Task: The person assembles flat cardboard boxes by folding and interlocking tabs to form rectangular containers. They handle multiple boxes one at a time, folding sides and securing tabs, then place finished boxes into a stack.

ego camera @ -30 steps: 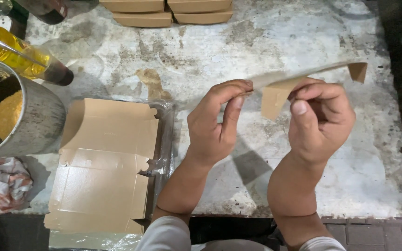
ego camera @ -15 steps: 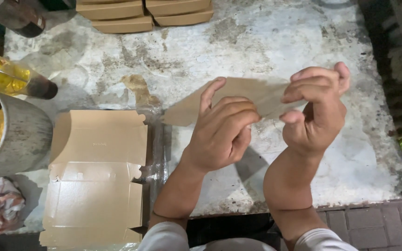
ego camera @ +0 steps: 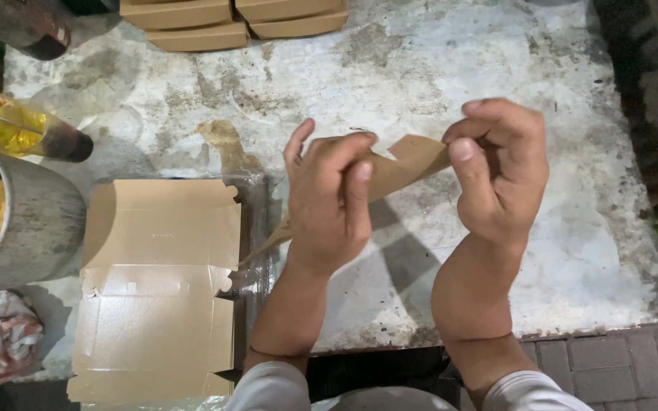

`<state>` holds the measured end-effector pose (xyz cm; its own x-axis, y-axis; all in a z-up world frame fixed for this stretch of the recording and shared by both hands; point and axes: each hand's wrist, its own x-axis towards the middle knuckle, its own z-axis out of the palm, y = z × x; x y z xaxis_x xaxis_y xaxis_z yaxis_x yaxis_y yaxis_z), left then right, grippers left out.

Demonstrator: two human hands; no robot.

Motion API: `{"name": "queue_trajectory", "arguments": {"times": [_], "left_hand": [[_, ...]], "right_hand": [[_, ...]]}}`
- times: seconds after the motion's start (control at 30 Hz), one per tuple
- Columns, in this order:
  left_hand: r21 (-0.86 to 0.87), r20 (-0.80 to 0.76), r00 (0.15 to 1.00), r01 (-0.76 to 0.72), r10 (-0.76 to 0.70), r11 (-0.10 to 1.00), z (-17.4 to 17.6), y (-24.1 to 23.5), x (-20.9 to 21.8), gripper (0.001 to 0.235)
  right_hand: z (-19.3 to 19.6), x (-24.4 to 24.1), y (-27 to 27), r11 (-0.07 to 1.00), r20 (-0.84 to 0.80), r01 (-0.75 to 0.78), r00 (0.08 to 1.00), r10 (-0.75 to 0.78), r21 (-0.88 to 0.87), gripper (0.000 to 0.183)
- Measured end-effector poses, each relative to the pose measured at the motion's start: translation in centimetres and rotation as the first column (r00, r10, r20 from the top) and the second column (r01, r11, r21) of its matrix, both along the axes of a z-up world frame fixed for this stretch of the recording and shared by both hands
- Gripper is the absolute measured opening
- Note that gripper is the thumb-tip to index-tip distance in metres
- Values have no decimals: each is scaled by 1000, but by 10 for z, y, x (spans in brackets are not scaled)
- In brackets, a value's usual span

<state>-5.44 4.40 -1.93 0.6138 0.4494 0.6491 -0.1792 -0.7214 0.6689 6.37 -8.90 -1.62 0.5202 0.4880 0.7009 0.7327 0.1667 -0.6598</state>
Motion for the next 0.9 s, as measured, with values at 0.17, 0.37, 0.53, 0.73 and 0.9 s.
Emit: {"name": "queue_trajectory", "arguments": {"times": [0.17,0.37,0.53,0.73,0.9], "left_hand": [[-91,320,921,-204,222,975,-4,14,-8,18],[-197,479,843,-166,243,966,-2,21,-16,17],[-227,440,862,-163,250,960,-3,23,-14,18],[-197,255,897,-317,361,928,-1,21,-8,35],[-263,349,924,-63,156,963,-1,17,-11,55]], "right_hand": [[13,10,0,996,237,70,970,-55,-53,33],[15,17,-22,953,192,284,946,-260,-106,40],[0,21,-24,977,-31,210,977,-209,24,37],[-13,18,-15,969,-363,24,929,68,245,34],[-10,12,-3,955,-401,64,914,60,290,36]]}}
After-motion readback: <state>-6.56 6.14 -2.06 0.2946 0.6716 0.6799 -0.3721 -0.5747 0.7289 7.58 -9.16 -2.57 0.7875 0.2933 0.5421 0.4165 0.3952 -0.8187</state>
